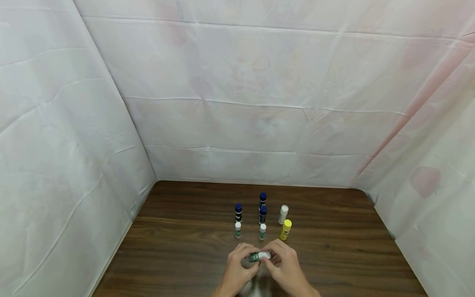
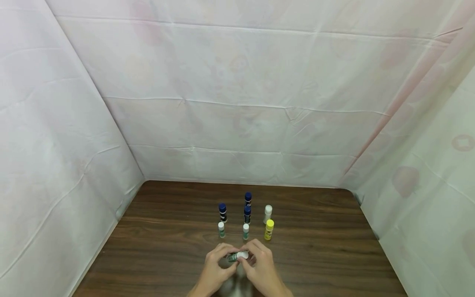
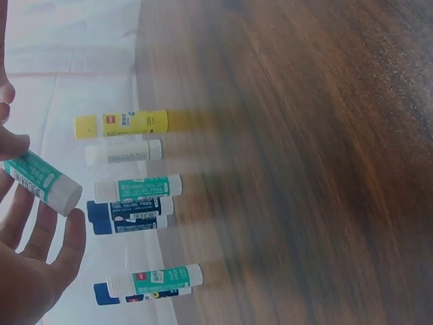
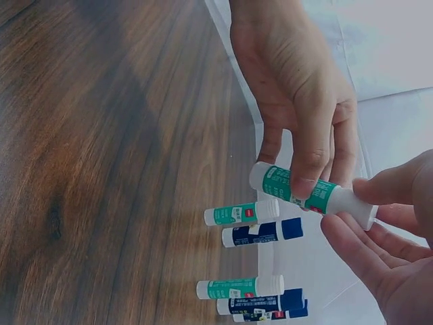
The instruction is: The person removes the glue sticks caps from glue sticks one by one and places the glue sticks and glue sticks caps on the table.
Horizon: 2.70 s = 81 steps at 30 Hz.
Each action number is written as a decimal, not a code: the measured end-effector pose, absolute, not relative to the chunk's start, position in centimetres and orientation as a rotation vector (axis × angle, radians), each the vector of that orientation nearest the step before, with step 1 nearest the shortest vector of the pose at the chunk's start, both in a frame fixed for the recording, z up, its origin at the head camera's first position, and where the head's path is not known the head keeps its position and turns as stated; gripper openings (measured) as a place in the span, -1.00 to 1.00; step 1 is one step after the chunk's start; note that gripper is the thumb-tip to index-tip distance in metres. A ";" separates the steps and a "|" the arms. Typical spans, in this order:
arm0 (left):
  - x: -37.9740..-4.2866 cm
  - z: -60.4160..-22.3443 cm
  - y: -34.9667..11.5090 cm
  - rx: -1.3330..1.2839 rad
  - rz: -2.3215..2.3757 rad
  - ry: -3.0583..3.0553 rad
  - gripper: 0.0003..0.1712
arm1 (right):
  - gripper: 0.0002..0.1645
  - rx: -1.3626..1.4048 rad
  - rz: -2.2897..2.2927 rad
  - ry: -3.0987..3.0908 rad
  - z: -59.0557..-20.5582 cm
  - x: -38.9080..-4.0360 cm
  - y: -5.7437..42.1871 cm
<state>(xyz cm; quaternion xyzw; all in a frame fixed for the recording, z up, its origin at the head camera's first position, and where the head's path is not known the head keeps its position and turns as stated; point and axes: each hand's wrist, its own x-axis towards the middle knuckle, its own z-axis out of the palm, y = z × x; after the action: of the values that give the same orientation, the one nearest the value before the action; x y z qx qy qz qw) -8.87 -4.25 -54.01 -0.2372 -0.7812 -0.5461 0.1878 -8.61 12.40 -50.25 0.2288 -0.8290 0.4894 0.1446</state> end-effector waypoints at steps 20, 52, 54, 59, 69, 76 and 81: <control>-8.1 -51.5 -4.7 -0.696 -1.539 -2.156 -0.59 | -0.67 0.679 1.398 -2.389 -49.5 -8.7 12.3; -7.9 -51.9 -5.6 -0.617 -1.566 -2.099 -0.59 | -0.64 0.648 1.385 -2.376 -49.0 -8.1 12.9; -7.9 -52.0 -5.6 -0.572 -1.589 -2.124 -0.59 | -0.64 0.653 1.381 -2.360 -49.0 -8.0 13.0; -7.7 -52.1 -5.6 -0.467 -1.631 -2.184 -0.62 | -0.60 0.671 1.364 -2.322 -49.2 -7.8 13.2; -8.9 -55.4 -6.5 -0.365 -1.630 -2.226 -0.51 | -0.57 0.535 1.393 -2.427 -49.8 -7.4 13.9; -9.1 -55.6 -7.1 -0.296 -1.663 -2.263 -0.54 | -0.59 0.468 1.390 -2.489 -50.0 -7.1 14.4; -9.3 -55.9 -7.4 -0.233 -1.686 -2.276 -0.54 | -0.61 0.483 1.365 -2.494 -50.2 -7.0 14.7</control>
<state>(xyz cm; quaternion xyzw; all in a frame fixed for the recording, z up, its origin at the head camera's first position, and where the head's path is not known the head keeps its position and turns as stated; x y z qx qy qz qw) -9.32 -7.42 -55.88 -0.0810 -0.7918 -0.5867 0.1492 -6.97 14.66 -50.20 0.1661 -0.8578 0.4692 0.1284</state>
